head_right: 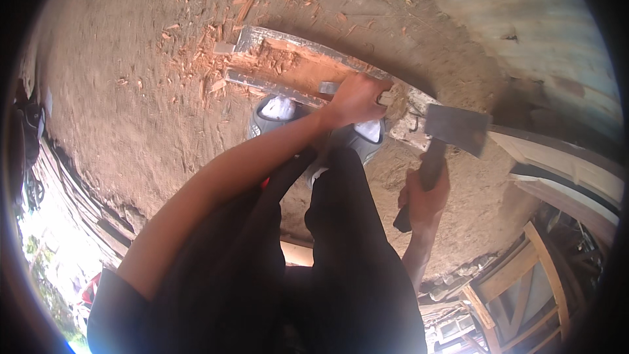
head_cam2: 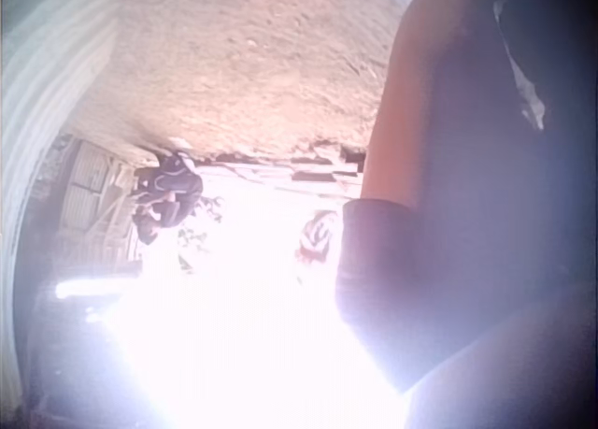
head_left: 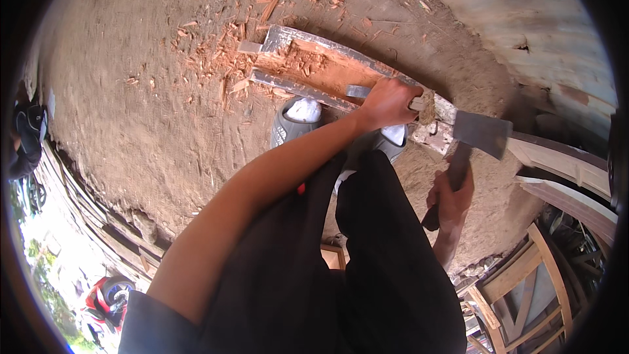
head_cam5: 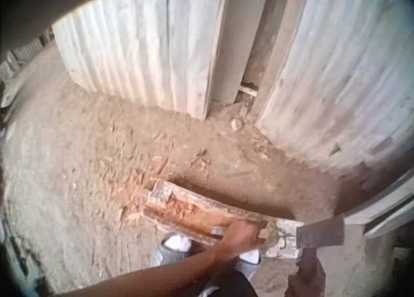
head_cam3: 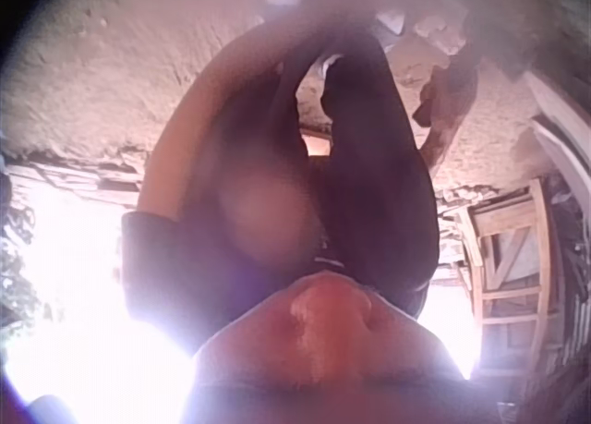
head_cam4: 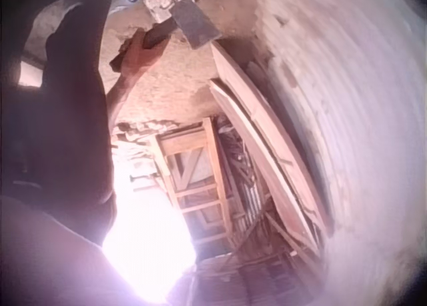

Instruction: The person uses a small axe to repeatedly strike and chip away at a rectangular wooden block placed on the ground. Wood shavings accumulate around the block as the person continues to carve.

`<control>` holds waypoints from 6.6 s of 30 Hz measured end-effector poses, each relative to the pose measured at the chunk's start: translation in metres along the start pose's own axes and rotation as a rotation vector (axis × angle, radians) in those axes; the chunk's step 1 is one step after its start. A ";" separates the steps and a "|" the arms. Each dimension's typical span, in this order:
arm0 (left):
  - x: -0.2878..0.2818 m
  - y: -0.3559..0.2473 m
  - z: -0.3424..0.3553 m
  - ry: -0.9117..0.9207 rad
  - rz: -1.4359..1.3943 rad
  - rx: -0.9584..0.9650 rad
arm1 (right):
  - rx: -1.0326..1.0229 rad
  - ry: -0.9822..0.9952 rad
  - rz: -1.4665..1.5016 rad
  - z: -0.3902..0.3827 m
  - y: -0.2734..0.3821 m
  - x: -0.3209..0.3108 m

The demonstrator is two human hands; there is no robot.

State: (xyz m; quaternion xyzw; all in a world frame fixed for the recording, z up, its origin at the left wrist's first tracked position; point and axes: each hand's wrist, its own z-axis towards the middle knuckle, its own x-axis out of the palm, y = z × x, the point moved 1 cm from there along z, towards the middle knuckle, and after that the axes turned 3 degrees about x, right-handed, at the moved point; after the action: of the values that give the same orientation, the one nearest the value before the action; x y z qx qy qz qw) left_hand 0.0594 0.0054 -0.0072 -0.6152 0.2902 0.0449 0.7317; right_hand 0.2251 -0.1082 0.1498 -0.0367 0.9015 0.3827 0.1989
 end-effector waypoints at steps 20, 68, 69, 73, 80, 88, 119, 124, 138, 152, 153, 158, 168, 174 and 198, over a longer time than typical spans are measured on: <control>0.012 0.006 -0.005 0.095 0.090 0.089 | 0.063 -0.021 0.070 -0.003 -0.007 -0.008; -0.012 -0.011 -0.009 0.368 0.026 0.065 | 0.111 0.012 0.028 -0.028 0.000 -0.024; -0.013 -0.011 -0.009 0.398 0.041 0.065 | 0.113 0.010 0.027 -0.028 0.000 -0.024; -0.005 -0.009 -0.010 0.360 0.072 0.057 | 0.102 0.022 0.076 -0.026 -0.008 -0.022; -0.012 -0.005 -0.012 0.341 0.114 0.021 | 0.072 0.121 -0.111 -0.011 -0.020 0.004; -0.001 0.008 -0.017 0.245 0.180 0.048 | -0.008 0.067 0.019 -0.014 -0.026 0.019; 0.002 -0.022 -0.007 0.532 -0.033 -0.076 | 0.198 0.052 0.087 -0.015 -0.024 -0.021; 0.000 -0.020 -0.005 0.616 -0.087 -0.068 | 0.144 0.009 0.064 -0.016 -0.019 -0.034; -0.012 -0.012 0.006 0.522 -0.124 -0.171 | 0.082 -0.030 0.110 -0.021 -0.017 -0.001; -0.003 -0.015 0.006 0.556 -0.082 -0.143 | 0.092 -0.112 -0.062 -0.015 -0.027 0.005; -0.002 -0.015 0.008 0.560 -0.069 -0.147 | 0.085 0.113 -0.070 -0.013 -0.031 -0.004; -0.005 -0.012 -0.001 0.587 -0.045 -0.169 | 0.141 0.044 0.086 -0.011 -0.026 -0.027; 0.002 -0.008 -0.004 0.581 -0.062 -0.123 | 0.231 0.158 0.094 -0.022 -0.011 -0.015; -0.001 -0.014 -0.004 0.606 -0.008 -0.097 | 0.046 -0.162 0.329 -0.022 -0.029 -0.037; 0.003 0.008 -0.013 0.485 0.049 -0.041 | 0.143 -0.019 0.256 -0.032 -0.016 -0.019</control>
State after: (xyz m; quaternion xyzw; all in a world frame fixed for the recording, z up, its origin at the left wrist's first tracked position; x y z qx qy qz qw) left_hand 0.0537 -0.0059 -0.0172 -0.6154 0.4713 -0.0804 0.6266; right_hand 0.2350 -0.1440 0.1665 0.0964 0.9218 0.3401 0.1594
